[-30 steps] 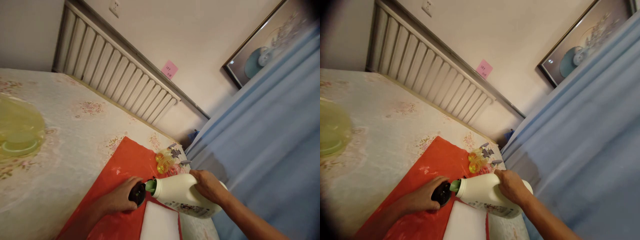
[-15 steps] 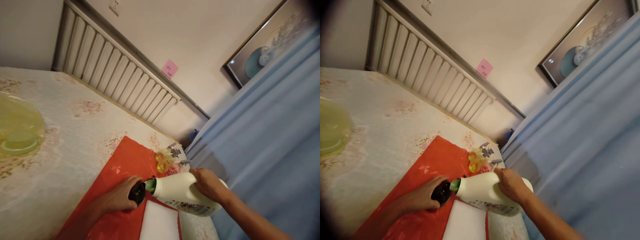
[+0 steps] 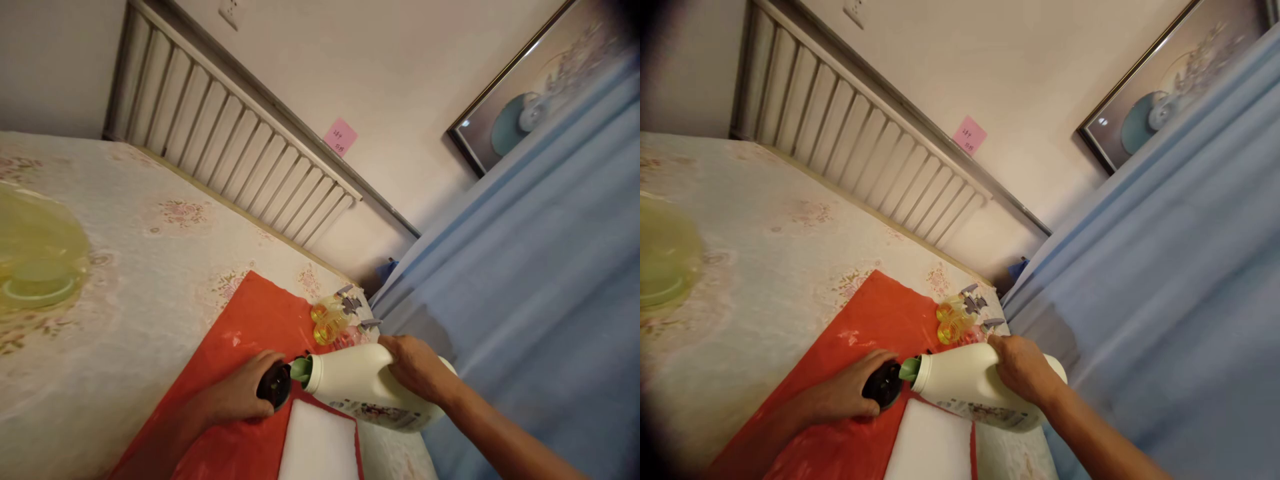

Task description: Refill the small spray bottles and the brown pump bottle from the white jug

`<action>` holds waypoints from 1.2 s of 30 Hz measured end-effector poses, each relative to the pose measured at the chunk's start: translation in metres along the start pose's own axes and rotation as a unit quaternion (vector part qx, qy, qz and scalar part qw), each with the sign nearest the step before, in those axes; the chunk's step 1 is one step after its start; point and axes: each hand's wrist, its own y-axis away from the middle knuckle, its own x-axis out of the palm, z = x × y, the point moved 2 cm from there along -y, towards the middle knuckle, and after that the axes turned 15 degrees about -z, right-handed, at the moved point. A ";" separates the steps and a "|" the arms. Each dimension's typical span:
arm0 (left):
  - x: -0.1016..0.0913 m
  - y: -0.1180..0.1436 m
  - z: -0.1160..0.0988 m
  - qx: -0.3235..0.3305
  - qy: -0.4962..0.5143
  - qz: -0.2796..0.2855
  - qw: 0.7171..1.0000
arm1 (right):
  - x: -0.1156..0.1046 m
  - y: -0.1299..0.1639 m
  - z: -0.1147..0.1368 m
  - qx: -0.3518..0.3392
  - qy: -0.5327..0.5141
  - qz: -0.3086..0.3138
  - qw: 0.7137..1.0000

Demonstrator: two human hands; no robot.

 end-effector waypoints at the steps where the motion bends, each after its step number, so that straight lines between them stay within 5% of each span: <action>1: 0.000 0.000 0.000 0.001 0.003 -0.002 1.000 | 0.000 0.000 0.001 -0.002 -0.002 0.002 1.000; 36: 0.005 -0.003 0.012 0.004 0.005 0.003 1.000 | -0.012 -0.003 0.009 -0.005 0.013 0.013 1.000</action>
